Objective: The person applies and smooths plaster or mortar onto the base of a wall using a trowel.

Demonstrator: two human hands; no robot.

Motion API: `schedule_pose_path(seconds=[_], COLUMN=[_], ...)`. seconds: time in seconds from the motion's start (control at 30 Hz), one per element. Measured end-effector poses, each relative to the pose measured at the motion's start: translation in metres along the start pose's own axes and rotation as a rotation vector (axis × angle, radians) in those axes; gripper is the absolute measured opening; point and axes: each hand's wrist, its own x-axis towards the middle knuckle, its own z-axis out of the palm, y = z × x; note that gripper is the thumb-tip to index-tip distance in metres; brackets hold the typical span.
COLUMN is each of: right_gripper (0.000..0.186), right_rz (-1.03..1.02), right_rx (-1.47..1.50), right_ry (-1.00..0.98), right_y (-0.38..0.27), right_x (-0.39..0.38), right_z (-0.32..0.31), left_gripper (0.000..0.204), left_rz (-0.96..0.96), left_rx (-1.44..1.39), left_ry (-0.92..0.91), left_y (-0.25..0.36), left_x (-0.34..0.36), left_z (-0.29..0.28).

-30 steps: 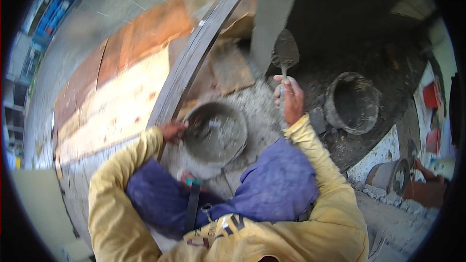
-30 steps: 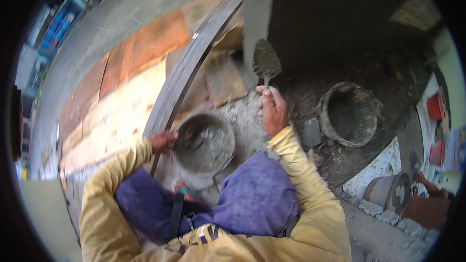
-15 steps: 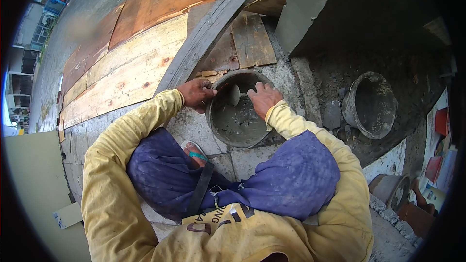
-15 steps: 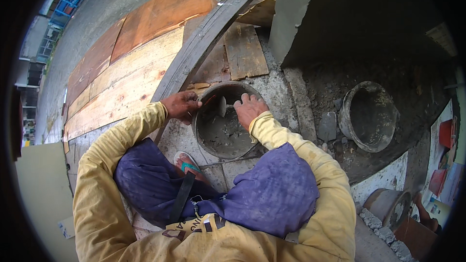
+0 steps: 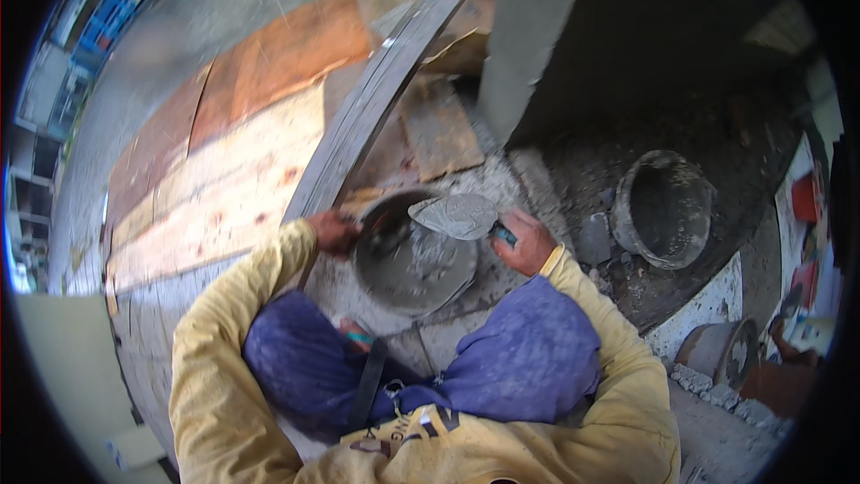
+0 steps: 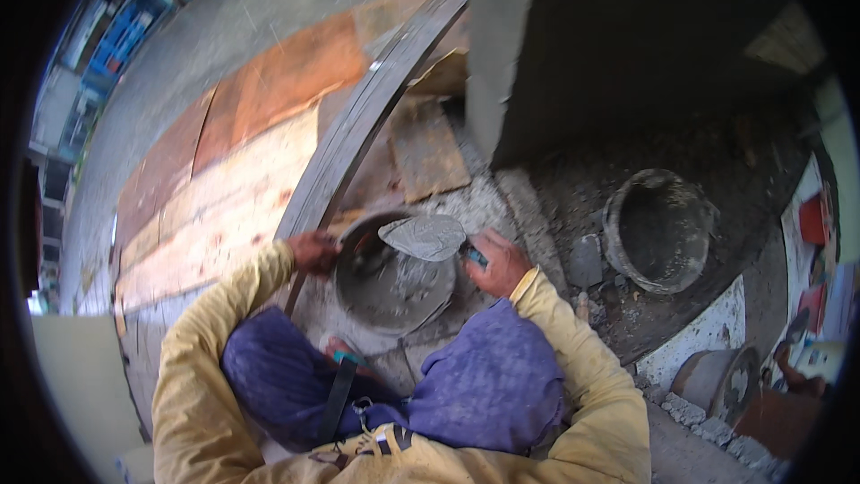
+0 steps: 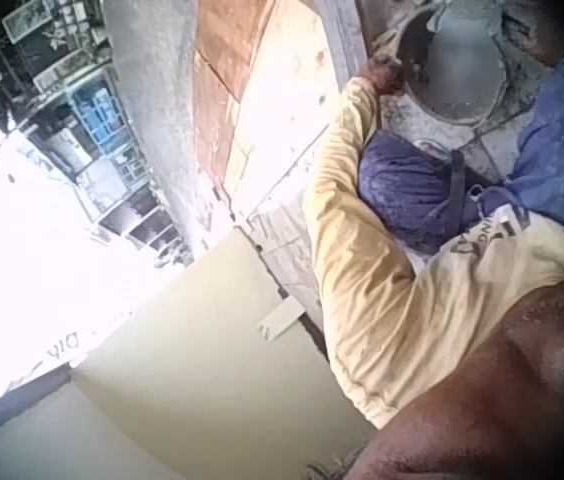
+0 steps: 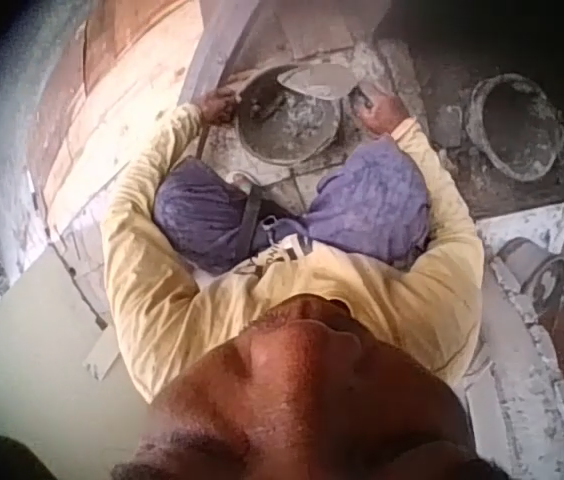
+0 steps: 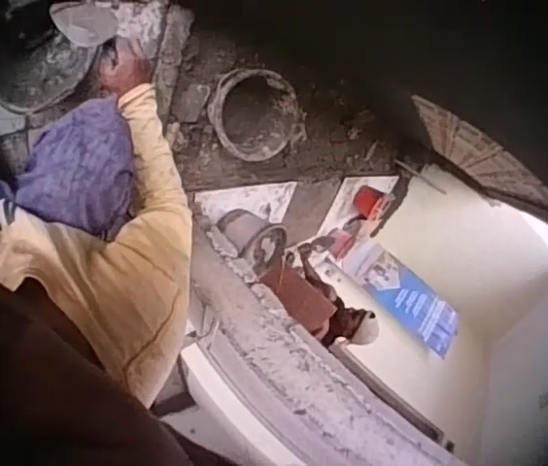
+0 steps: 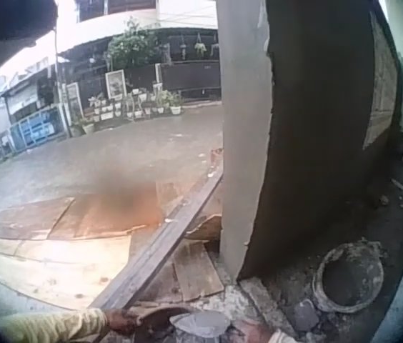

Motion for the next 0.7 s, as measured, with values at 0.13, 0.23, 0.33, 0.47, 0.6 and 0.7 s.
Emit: schedule_pose_path(seconds=[0.13, 0.23, 0.33, 0.47, 0.6, 0.7], right_gripper=[0.031, 0.033, 0.031, 0.033, 0.037, 0.041], right_rz=[0.085, -0.032, 0.057, 0.123, 0.098, -0.032], right_rx=[-0.066, 0.036, 0.342, 0.513, 0.456, 0.222], right_ry=[0.104, 0.249, 0.411, 0.48, 0.532, 0.582], right_y=[-0.008, -0.025, -0.051, -0.071, -0.063, -0.05], right_x=[-0.004, 0.007, 0.022, 0.057, 0.085, 0.1], right_z=[-0.032, -0.051, -0.066, -0.103, -0.159, -0.193], left_gripper=[0.034, 0.049, 0.055, 0.06, 0.048, 0.048], left_rz=[0.645, 0.585, 0.048, -0.396, 0.05, 0.246], left_rx=[1.514, 1.381, 0.557, 0.043, 0.499, 0.827], left_ry=[-0.061, 0.022, 0.093, 0.174, 0.063, 0.043], left_y=[-0.037, -0.03, -0.007, 0.005, -0.024, -0.034], left_x=[0.019, 0.014, 0.0, -0.002, -0.001, -0.005], left_z=[-0.024, -0.025, -0.014, -0.01, -0.031, -0.041])
